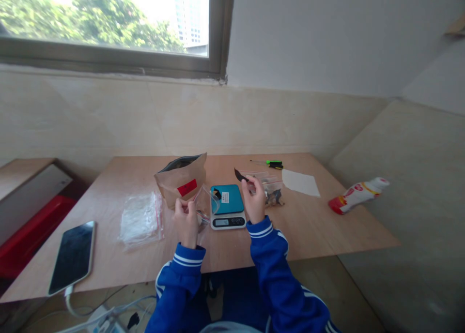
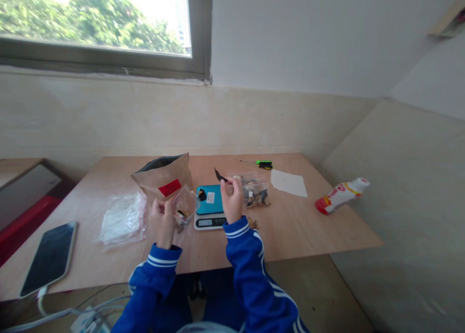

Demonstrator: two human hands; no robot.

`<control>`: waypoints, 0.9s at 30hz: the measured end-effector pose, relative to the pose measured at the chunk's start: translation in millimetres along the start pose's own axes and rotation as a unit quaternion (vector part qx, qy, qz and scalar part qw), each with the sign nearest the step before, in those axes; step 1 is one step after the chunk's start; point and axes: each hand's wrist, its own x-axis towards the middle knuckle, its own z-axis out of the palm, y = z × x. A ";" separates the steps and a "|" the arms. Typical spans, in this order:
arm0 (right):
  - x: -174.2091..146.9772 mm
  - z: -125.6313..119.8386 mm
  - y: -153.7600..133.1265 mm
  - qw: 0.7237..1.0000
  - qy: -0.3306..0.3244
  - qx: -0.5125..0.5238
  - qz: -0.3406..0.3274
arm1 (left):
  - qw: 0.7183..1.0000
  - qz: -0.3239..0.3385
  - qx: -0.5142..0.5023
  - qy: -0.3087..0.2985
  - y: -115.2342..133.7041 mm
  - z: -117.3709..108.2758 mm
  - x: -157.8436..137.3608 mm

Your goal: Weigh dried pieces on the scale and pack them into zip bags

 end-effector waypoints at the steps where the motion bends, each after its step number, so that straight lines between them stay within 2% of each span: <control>1: -0.8 -2.0 -13.0 1.000 -0.015 0.008 -0.012 | 1.000 -0.001 0.001 0.000 -0.3 0.8 -0.3; 4: -4.2 -5.9 -38.7 0.988 -0.142 0.008 -0.067 | 1.000 -0.005 -0.007 0.002 -0.7 1.8 -0.9; 6: -5.0 -4.1 -37.8 0.978 -0.194 0.012 -0.076 | 1.000 -0.006 -0.012 0.003 -0.2 0.4 -1.0; 8: -4.8 2.8 -22.7 0.981 -0.187 0.001 -0.049 | 1.000 -0.003 -0.006 0.005 1.2 -2.4 -0.8; 10: -5.6 15.0 -0.3 0.977 -0.204 -0.062 -0.025 | 1.000 -0.003 0.001 0.005 3.1 -5.7 -0.3; 13: -11.4 38.1 27.5 0.944 -0.281 -0.172 -0.030 | 1.000 -0.008 0.000 0.011 6.5 -9.1 0.1; 17: -21.5 61.4 38.5 0.903 -0.332 -0.265 -0.062 | 1.000 -0.013 0.000 0.012 11.1 -10.5 -0.6; 21: -20.0 62.4 40.3 0.900 -0.323 -0.285 -0.060 | 1.000 -0.008 -0.001 0.009 14.5 -11.8 -1.9; 23: -15.2 55.5 39.3 0.913 -0.291 -0.284 -0.044 | 1.000 -0.010 -0.005 0.007 14.7 -12.4 -2.1; 27: -9.1 36.2 15.5 0.981 -0.109 -0.156 -0.028 | 1.000 -0.014 -0.016 0.004 12.3 -10.9 -2.1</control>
